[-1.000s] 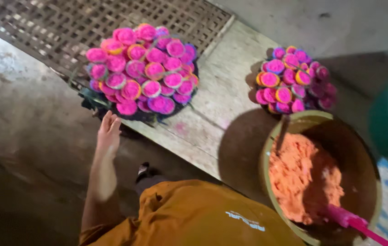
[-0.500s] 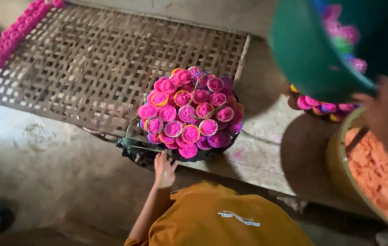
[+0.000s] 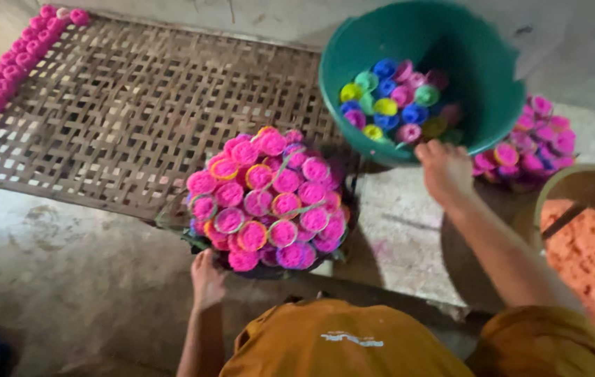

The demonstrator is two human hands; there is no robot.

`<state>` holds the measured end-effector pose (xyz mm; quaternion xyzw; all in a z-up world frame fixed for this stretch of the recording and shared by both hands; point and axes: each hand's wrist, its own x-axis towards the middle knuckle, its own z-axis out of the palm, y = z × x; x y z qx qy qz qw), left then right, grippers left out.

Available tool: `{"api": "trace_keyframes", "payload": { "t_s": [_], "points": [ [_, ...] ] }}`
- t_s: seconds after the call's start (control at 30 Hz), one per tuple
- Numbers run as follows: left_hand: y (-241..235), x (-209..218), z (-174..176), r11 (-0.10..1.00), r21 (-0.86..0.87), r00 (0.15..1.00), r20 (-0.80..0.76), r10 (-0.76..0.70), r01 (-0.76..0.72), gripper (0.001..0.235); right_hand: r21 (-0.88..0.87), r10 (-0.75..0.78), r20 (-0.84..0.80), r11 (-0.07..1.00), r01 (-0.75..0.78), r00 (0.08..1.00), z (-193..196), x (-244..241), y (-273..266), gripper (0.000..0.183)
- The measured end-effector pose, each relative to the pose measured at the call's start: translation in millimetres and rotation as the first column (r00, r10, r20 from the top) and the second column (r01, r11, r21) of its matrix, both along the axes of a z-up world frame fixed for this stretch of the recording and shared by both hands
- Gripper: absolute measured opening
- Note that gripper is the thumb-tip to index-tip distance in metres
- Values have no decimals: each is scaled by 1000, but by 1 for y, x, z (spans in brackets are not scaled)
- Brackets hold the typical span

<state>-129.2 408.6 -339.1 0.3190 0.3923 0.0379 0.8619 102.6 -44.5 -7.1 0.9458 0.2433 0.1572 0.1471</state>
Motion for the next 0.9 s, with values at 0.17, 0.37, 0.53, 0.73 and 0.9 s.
{"api": "trace_keyframes", "payload": {
  "t_s": [0.17,0.37,0.53,0.73,0.9],
  "points": [
    [-3,-3,-6,999,40,994,110,-8,3,13,66,72,23,995,-74,997,-4,12,18,17],
    [-6,0,0,997,-27,995,67,71,-69,10,458,222,107,854,-246,969,-41,-41,33,43],
    [-23,4,2,987,51,954,270,134,-153,21,404,-9,-522,878,256,853,-170,-42,63,26],
    [-24,21,0,951,250,980,120,157,-183,25,544,34,-729,636,548,684,-216,-21,87,26],
    [-19,38,-7,951,296,991,124,59,-93,32,667,239,-743,345,660,625,-214,-28,104,27]
  ]
}}
